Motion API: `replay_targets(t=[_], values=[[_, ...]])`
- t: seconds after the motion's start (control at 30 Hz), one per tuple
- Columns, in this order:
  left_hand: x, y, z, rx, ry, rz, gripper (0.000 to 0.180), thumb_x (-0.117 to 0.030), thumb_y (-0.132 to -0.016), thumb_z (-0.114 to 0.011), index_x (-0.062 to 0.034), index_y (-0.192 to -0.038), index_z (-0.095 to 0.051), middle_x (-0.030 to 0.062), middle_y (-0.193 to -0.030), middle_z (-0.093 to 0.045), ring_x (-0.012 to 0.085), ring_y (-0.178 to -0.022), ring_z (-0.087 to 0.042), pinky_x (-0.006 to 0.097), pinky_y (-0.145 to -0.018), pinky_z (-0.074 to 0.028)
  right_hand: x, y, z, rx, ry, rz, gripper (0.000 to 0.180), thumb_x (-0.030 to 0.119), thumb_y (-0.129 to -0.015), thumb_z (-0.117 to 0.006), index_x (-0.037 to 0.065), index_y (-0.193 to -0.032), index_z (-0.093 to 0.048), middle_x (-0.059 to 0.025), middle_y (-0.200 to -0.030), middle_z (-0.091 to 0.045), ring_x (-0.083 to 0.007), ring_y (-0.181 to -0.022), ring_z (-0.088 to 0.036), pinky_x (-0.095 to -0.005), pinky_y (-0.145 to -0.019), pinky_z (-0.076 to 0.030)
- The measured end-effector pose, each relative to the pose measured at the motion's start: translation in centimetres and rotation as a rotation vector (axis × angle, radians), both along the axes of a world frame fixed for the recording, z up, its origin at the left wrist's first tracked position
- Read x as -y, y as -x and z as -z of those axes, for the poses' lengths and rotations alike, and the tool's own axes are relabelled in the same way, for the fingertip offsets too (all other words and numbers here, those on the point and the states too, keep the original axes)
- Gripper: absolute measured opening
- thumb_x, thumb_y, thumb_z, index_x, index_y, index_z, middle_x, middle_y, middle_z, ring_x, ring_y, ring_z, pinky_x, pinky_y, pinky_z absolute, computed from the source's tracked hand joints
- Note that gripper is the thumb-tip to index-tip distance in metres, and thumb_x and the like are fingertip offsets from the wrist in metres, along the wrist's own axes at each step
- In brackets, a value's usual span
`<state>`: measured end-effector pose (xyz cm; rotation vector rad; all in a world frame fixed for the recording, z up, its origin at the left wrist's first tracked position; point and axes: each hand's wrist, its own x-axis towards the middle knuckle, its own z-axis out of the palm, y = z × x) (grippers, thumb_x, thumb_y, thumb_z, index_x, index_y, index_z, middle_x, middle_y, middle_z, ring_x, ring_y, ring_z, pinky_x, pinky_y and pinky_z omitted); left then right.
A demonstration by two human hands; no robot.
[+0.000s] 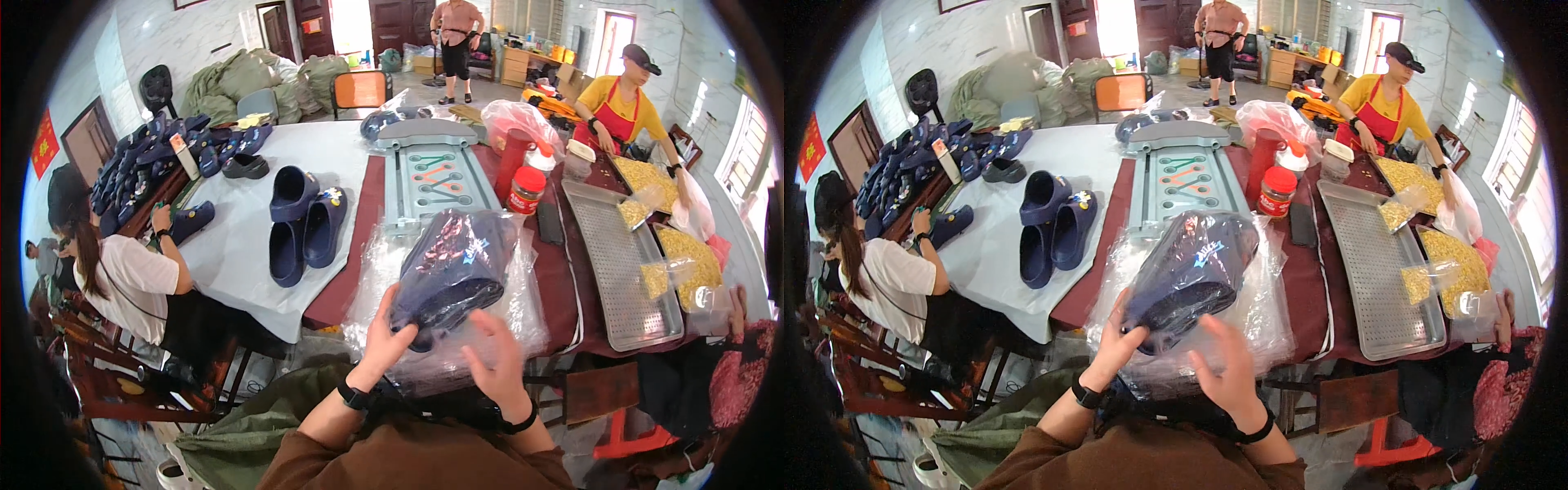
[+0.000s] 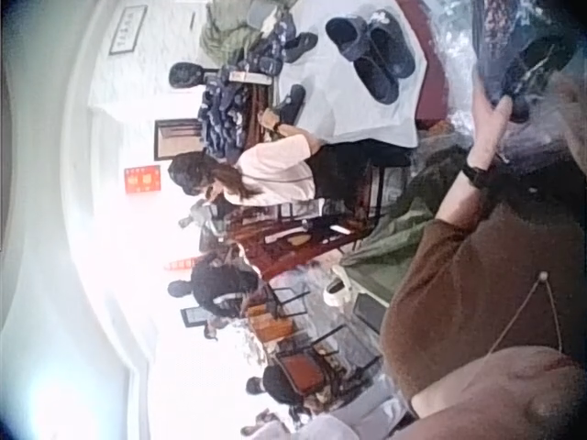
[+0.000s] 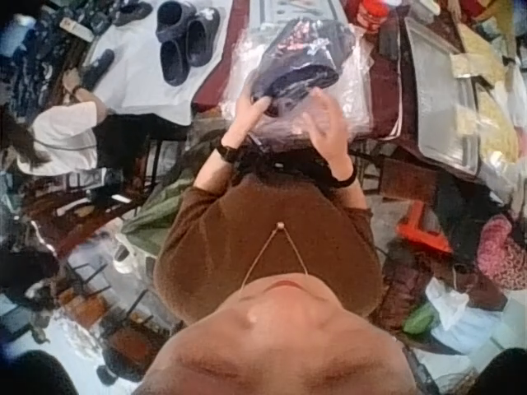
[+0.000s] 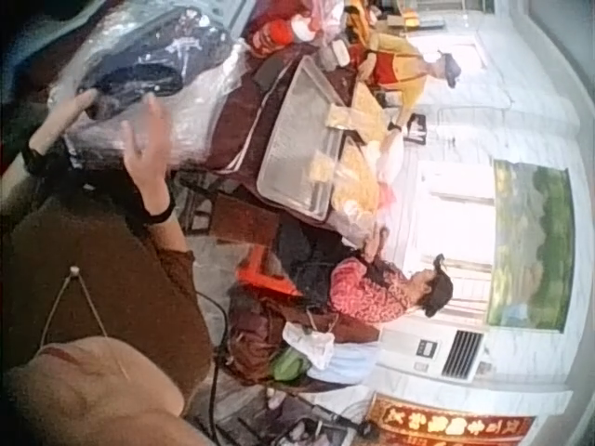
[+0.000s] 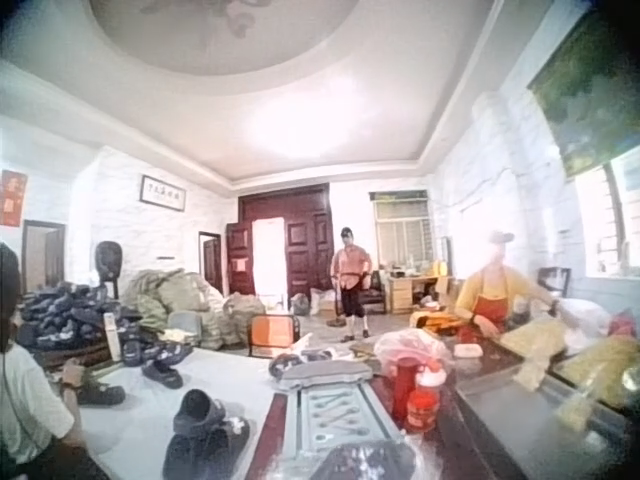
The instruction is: Packing pairs of blue shoes into clear plastic bags.
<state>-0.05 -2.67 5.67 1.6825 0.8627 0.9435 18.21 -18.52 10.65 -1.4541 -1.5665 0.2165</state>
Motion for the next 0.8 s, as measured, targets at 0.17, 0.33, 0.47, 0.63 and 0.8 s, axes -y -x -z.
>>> replay_targets(t=[0.17,0.33,0.47,0.63,0.8], values=[[-0.5,3.1,-2.6,0.191,0.197,0.046,0.082,-0.003,-0.081,-0.065,0.0018,-0.157,-0.034,0.0134,-0.144,-0.053,0.0183,-0.129,-0.052,0.03,-0.108,-0.04,-1.2,0.6,0.4,-0.176,-0.034,0.252,0.066,0.016,-0.093,-0.07,0.0,-0.149,-0.04,-0.0294,-0.15,-0.042,-0.0449,-0.121,-0.057,-0.0478,-0.104,-0.046],[-0.2,10.6,-8.4,0.109,0.235,-0.039,0.074,-0.003,-0.083,-0.063,0.0023,-0.153,-0.042,0.0064,-0.144,-0.053,0.0161,-0.129,-0.05,0.029,-0.108,-0.04,-1.2,-1.8,5.3,0.063,0.263,0.128,0.062,0.026,-0.095,-0.069,-0.001,-0.145,-0.046,-0.0281,-0.148,-0.048,-0.0469,-0.126,-0.053,-0.0515,-0.108,-0.042],[0.8,19.9,-14.1,-0.092,0.008,-0.16,0.07,-0.003,-0.082,-0.065,0.0045,-0.15,-0.046,0.0073,-0.14,-0.058,0.0143,-0.125,-0.053,0.03,-0.109,-0.041,-1.2,-1.9,5.7,0.353,0.373,0.247,0.055,0.031,-0.091,-0.07,0.0,-0.135,-0.059,-0.0242,-0.137,-0.057,-0.0429,-0.124,-0.054,-0.0491,-0.104,-0.045],[6.4,30.1,-21.5,-1.008,-0.191,-0.415,0.072,-0.025,-0.07,-0.074,-0.0152,-0.14,-0.061,0.0191,-0.103,-0.064,0.0365,-0.101,-0.064,0.04,-0.092,-0.051,-2.0,-1.8,7.0,0.333,0.354,0.245,0.054,0.026,-0.086,-0.075,0.004,-0.133,-0.061,-0.0185,-0.134,-0.059,-0.0407,-0.12,-0.055,-0.0477,-0.103,-0.045],[10.4,38.8,-18.6,-1.374,-0.015,-0.195,0.073,-0.031,-0.06,-0.078,-0.0217,-0.131,-0.069,0.0176,-0.095,-0.06,0.038,-0.093,-0.062,0.043,-0.085,-0.051,-1.6,-1.8,8.0,0.287,0.293,0.285,0.055,0.019,-0.082,-0.079,0.005,-0.133,-0.061,-0.0157,-0.136,-0.059,-0.0389,-0.123,-0.053,-0.0463,-0.105,-0.044]])
